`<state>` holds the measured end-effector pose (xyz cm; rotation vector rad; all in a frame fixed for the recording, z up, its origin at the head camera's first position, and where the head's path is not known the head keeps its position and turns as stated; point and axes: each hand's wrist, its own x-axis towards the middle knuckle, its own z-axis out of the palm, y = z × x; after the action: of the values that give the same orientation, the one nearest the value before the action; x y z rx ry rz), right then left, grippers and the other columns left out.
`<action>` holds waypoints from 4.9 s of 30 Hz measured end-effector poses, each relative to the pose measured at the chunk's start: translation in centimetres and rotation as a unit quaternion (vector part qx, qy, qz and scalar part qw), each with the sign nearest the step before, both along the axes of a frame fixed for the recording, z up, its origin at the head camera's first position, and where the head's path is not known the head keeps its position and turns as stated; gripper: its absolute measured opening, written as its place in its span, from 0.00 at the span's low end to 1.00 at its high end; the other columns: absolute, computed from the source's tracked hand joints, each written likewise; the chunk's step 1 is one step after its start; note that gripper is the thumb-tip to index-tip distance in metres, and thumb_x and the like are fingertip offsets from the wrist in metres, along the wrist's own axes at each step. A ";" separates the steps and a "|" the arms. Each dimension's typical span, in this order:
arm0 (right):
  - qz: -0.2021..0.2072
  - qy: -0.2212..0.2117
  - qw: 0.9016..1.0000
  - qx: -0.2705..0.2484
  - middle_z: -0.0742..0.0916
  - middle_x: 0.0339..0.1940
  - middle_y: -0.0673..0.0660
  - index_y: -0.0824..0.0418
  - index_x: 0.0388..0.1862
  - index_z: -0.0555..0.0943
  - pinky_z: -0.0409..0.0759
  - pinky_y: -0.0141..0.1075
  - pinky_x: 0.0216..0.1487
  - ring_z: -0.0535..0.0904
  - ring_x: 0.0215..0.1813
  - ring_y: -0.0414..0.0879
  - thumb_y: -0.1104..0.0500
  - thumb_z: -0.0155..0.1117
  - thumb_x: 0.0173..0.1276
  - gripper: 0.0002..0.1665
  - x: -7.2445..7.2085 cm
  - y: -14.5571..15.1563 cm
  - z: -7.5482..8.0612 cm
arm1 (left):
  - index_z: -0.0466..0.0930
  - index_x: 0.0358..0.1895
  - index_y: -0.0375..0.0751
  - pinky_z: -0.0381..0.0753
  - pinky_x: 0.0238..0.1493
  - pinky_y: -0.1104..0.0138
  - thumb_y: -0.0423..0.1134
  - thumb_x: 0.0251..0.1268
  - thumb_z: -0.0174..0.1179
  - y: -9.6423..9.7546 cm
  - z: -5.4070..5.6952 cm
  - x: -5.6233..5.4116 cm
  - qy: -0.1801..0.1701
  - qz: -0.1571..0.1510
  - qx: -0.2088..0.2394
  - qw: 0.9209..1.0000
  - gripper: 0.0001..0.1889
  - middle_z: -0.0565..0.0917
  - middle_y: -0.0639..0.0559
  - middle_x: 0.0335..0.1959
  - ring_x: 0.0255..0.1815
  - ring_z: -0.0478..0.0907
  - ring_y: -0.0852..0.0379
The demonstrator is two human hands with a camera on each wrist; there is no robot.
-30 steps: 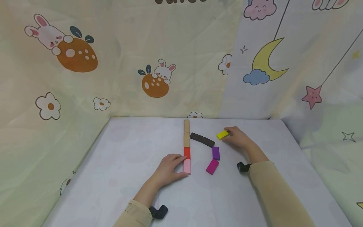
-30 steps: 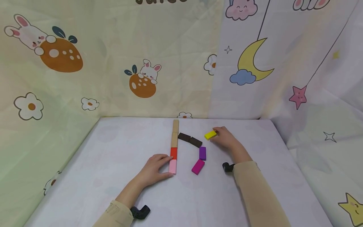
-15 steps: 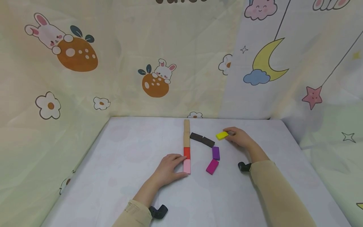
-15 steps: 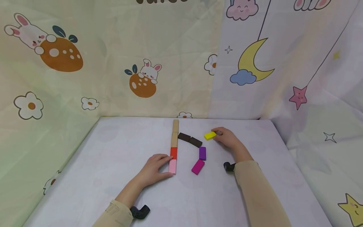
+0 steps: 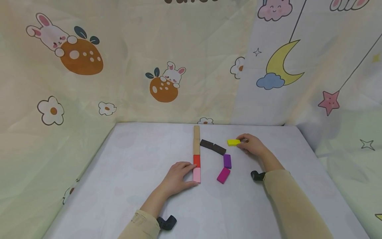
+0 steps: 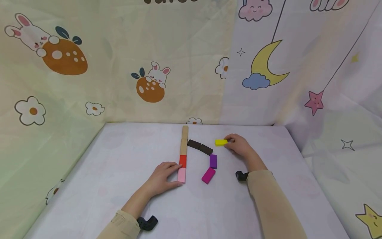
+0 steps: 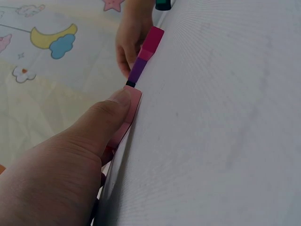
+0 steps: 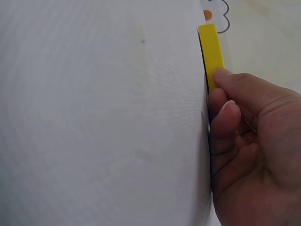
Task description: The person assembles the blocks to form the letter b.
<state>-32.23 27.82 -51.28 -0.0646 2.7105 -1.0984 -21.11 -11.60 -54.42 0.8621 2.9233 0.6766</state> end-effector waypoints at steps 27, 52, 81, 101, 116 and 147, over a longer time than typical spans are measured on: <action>0.012 0.068 0.997 0.035 0.80 0.59 0.58 0.53 0.59 0.78 0.78 0.37 0.41 0.75 0.48 0.53 0.51 0.65 0.70 0.21 3.0 0.2 0.5 | 0.67 0.72 0.63 0.65 0.74 0.51 0.66 0.58 0.63 0.1 0.1 0.2 -0.004 0.006 0.004 1.000 0.38 0.74 0.57 0.65 0.70 0.66 0.54; 0.107 0.126 0.986 -0.012 0.80 0.44 0.50 0.49 0.51 0.79 0.76 0.29 0.26 0.73 0.31 0.42 0.59 0.73 0.61 0.20 11.3 -5.5 1.9 | 0.68 0.72 0.63 0.65 0.74 0.51 0.66 0.57 0.64 0.2 0.1 0.2 -0.009 0.010 0.002 1.000 0.38 0.74 0.57 0.65 0.70 0.66 0.53; 0.121 0.099 0.987 0.048 0.80 0.43 0.37 0.41 0.48 0.81 0.81 0.28 0.47 0.74 0.44 0.35 0.50 0.75 0.59 0.18 14.9 -12.3 0.7 | 0.68 0.72 0.64 0.66 0.73 0.52 0.67 0.57 0.63 0.2 0.0 0.2 0.002 0.010 -0.012 1.000 0.38 0.75 0.58 0.65 0.69 0.67 0.54; 0.100 0.127 0.977 0.140 0.84 0.46 0.41 0.42 0.50 0.85 0.84 0.35 0.50 0.77 0.43 0.35 0.47 0.75 0.58 0.20 14.8 -13.1 -0.2 | 0.68 0.72 0.63 0.66 0.73 0.51 0.67 0.57 0.63 0.1 0.1 0.3 0.004 0.010 -0.012 1.000 0.38 0.75 0.57 0.66 0.69 0.67 0.54; 0.093 0.148 0.972 0.154 0.84 0.47 0.43 0.45 0.53 0.85 0.85 0.34 0.48 0.79 0.43 0.36 0.48 0.74 0.59 0.21 15.1 -13.6 -0.3 | 0.68 0.72 0.63 0.67 0.73 0.52 0.65 0.57 0.64 0.3 0.0 0.2 0.003 0.012 -0.010 1.000 0.38 0.75 0.57 0.65 0.69 0.67 0.54; 0.232 0.043 0.971 0.026 0.83 0.32 0.37 0.37 0.38 0.83 0.80 0.29 0.39 0.76 0.37 0.38 0.52 0.64 0.70 0.06 12.7 -6.8 0.2 | 0.68 0.72 0.63 0.68 0.72 0.51 0.65 0.57 0.65 0.3 0.2 0.4 0.000 0.016 -0.008 1.000 0.38 0.75 0.57 0.65 0.69 0.67 0.54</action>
<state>-19.50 21.01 -51.05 -0.7125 2.5935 -0.8959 -20.69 -11.27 -54.25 0.8142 2.9448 0.6541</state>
